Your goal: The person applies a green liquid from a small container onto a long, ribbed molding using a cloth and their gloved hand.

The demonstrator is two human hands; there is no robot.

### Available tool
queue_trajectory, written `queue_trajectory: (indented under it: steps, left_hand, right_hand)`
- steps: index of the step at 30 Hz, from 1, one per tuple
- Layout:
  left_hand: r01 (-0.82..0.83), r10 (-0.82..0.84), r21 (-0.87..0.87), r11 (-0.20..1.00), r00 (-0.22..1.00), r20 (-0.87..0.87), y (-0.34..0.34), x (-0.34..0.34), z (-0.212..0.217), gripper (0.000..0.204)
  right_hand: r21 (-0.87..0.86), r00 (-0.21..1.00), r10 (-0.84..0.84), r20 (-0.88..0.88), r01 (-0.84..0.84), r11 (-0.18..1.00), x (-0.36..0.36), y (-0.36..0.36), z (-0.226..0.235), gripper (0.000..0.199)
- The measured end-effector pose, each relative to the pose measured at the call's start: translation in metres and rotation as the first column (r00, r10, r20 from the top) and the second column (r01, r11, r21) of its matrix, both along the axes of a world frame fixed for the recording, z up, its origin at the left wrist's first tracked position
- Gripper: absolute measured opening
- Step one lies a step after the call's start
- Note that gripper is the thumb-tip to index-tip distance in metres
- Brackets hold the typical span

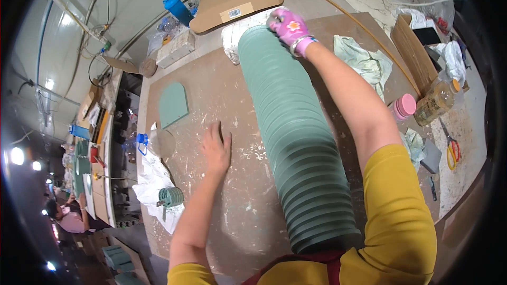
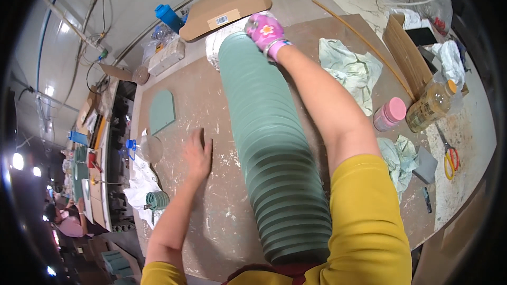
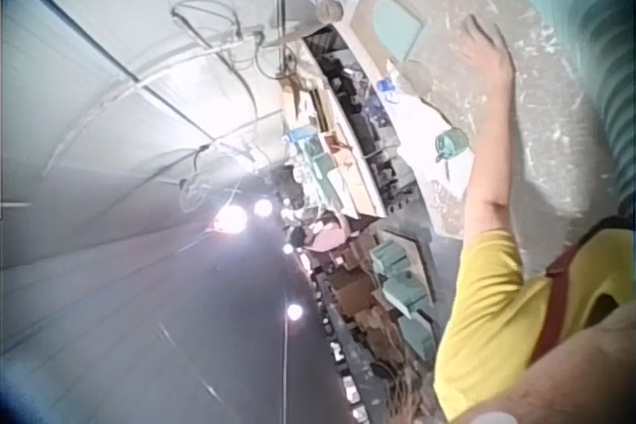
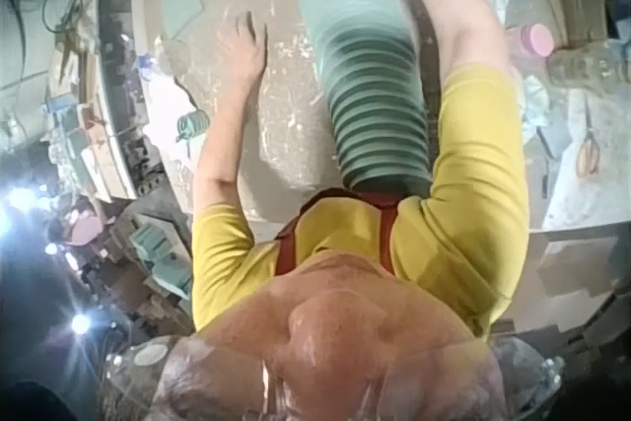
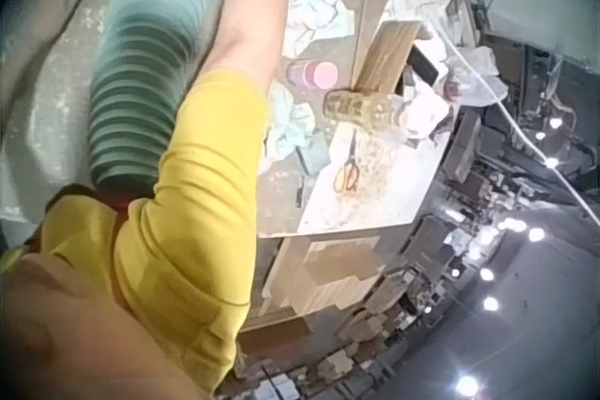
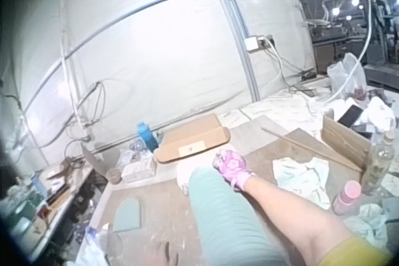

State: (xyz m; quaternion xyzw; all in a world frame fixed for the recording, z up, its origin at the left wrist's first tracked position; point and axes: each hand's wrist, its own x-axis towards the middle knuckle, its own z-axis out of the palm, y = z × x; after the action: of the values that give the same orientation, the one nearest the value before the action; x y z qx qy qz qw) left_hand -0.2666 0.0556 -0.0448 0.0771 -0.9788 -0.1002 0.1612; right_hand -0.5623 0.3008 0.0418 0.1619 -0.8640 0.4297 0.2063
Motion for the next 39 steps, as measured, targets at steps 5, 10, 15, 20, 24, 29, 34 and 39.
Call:
queue_trajectory:
  steps: [5,10,15,20,24,29,34,39]
  left_hand:
    - [-0.105,0.104,0.001,0.995,0.993,0.056,0.003,0.006,0.001,0.047]
    - [-0.121,0.122,-0.017,0.992,0.987,0.1,0.013,0.002,0.002,0.047]
    - [-0.102,0.104,-0.026,0.994,0.99,0.096,0.007,0.002,-0.002,0.046]
    - [-0.12,0.124,-0.041,0.992,0.988,0.095,0.009,0.005,0.0,0.046]
    - [-0.092,0.094,-0.027,0.995,0.992,0.09,0.009,0.002,-0.001,0.046]
    - [-0.139,0.142,-0.038,0.99,0.985,0.098,0.006,0.005,0.001,0.046]
    - [-0.123,0.124,-0.024,0.992,0.99,0.071,0.01,0.003,0.0,0.045]
    - [-0.093,0.092,0.011,0.996,0.995,0.045,0.006,0.0,-0.004,0.044]
  right_hand:
    - [0.172,0.975,0.004,0.223,-0.043,0.984,0.013,0.022,-0.019,0.034]
    - [0.029,0.978,-0.067,0.199,0.063,0.998,0.006,0.033,-0.032,0.036]
    - [-0.024,0.991,-0.042,0.124,0.046,0.999,0.006,0.001,-0.018,0.035]
    - [0.05,0.964,0.016,0.266,-0.03,0.998,0.013,0.048,-0.033,0.03]
    - [-0.071,0.974,0.225,-0.023,-0.226,0.971,0.024,0.021,-0.011,0.033]
    - [-0.003,0.973,0.23,0.013,-0.23,0.973,0.045,0.037,-0.031,0.03]
    - [0.027,0.978,0.186,0.089,-0.189,0.982,0.052,0.05,-0.008,0.032]
    - [-0.06,0.956,0.283,-0.081,-0.288,0.956,0.05,0.015,-0.019,0.038]
